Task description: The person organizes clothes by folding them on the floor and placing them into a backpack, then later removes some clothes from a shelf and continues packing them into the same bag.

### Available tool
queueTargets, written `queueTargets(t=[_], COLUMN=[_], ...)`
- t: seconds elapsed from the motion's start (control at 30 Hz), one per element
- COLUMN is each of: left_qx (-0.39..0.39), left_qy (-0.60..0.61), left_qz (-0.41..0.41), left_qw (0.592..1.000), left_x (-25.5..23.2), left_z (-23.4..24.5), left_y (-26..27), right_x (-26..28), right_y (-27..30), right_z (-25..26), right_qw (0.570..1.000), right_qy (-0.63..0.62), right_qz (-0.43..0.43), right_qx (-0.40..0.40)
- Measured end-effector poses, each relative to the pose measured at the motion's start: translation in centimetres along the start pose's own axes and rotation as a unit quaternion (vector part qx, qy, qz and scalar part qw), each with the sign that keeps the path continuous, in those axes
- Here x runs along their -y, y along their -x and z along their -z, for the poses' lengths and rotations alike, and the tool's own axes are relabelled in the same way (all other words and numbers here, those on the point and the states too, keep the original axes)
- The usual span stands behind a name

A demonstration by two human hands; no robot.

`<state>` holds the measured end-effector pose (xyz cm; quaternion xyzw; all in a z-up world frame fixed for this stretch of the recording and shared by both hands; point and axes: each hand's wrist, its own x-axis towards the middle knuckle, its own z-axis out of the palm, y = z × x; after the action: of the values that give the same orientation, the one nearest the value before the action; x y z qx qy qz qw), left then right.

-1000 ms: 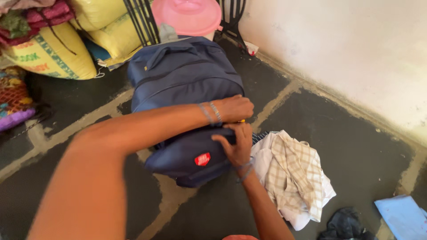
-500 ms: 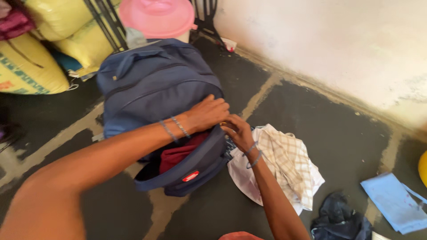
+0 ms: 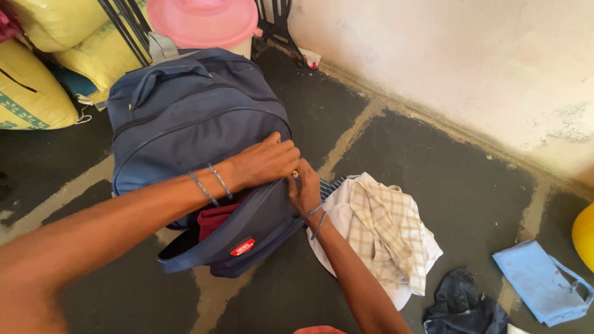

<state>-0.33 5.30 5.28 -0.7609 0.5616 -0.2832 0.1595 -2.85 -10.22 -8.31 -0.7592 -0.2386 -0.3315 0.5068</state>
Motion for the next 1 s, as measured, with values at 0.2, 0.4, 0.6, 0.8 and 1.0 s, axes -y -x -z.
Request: queueTargets(t=[0.2,0.4,0.6,0.8,1.0], left_qx=[0.016,-0.008,-0.027,-0.025,-0.018], left_qy=[-0.038,-0.030,-0.065,0.019,0.321], left_qz=[-0.027,-0.013,0.008,0.151,0.380], left_qw=[0.999,0.999,0.998,0.988,0.867], left_x=[0.0,0.1,-0.2,-2.1,-2.5], left_z=[3.8,5.6,7.9,7.3,4.2], left_y=[0.3,0.7,2.6,3.5,0.2], right_x=[0.2,0.8,0.9,0.2,0.2], right_y=[0.5,-0.1,-0.6,-0.5,-0.4], right_z=[0.0,1.0,1.7,1.6,3.5], right_qw=[0.999,0.999,1.000,0.999,0.997], right_qy=[0.015,0.021,0.019,0.026,-0.001], right_qz=[-0.021,-0.028,-0.004,0.008,-0.025], right_qx=[-0.022,-0.003,0.013,0.040,0.077])
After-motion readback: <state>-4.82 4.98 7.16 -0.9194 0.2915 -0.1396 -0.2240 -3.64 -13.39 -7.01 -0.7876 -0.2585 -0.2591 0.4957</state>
